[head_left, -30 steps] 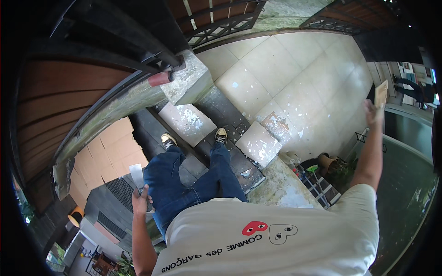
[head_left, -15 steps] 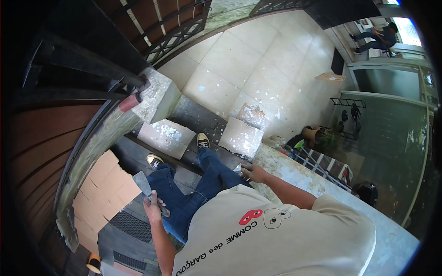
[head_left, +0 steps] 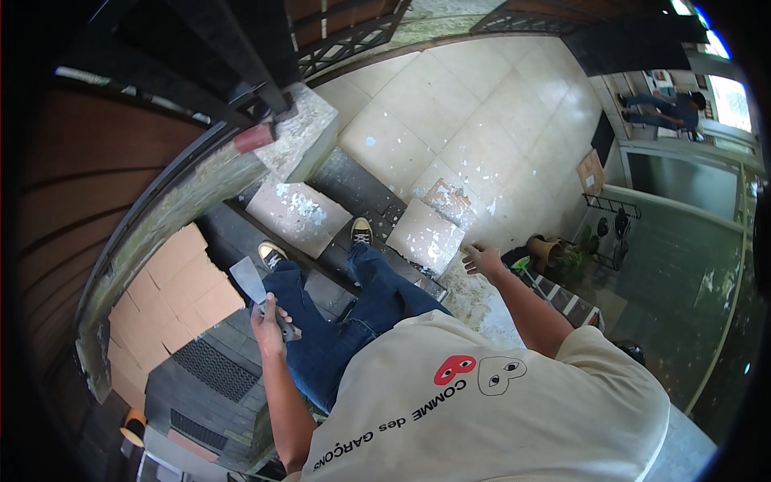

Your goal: Scraping and sanding a concrete gate post to prepare it for repair.

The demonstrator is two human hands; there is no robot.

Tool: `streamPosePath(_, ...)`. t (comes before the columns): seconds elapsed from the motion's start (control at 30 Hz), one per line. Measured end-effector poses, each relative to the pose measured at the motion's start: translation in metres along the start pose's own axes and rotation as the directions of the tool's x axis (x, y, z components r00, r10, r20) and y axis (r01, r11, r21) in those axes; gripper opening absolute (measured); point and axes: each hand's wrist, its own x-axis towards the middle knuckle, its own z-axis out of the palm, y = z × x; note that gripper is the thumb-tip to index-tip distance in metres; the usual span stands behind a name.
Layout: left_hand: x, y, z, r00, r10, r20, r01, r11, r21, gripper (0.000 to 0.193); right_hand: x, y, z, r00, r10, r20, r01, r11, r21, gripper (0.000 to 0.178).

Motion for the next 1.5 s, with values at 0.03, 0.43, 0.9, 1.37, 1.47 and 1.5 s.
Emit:
streamPosePath(0.03, 0.000, -0.001, -0.002, 0.999, -0.033, 0.019, 0.034, 0.998, -0.045, 0.032, -0.003, -0.002, 0.007, 0.999, -0.008, 0.036, 0.009, 0.999, -0.037, 0.039)
streamPosePath(0.43, 0.065, -0.032, 0.043, 0.936, -0.165, 0.312, 0.300, 0.836, -0.460, 0.039, -0.048, -0.105, 0.236, 0.684, -0.296, 0.667, 0.488, 0.865, -0.116, 0.051)
streamPosePath(0.9, 0.194, -0.089, 0.066, 0.978, 0.205, 0.028, -0.206, 0.960, 0.191, 0.046, 0.021, -0.144, 0.355, 0.807, -0.392, 0.441, 0.524, 0.820, -0.229, 0.027)
streamPosePath(1.37, 0.283, -0.181, 0.059, 0.987, -0.152, -0.057, 0.111, 0.888, -0.447, 0.026, 0.005, -0.294, 0.420, 0.672, -0.660, 0.337, 0.366, -0.099, -0.925, 0.040)
streamPosePath(1.47, 0.295, -0.202, 0.060, 0.985, -0.006, -0.174, -0.065, 0.916, -0.396, 0.026, 0.031, -0.315, 0.448, 0.731, -0.600, 0.326, 0.252, -0.207, -0.945, 0.038)
streamPosePath(1.5, 0.294, -0.204, 0.061, 0.985, -0.012, -0.170, -0.059, 0.913, -0.404, 0.026, 0.036, -0.318, 0.457, 0.745, -0.583, 0.323, 0.226, -0.234, -0.946, 0.036)
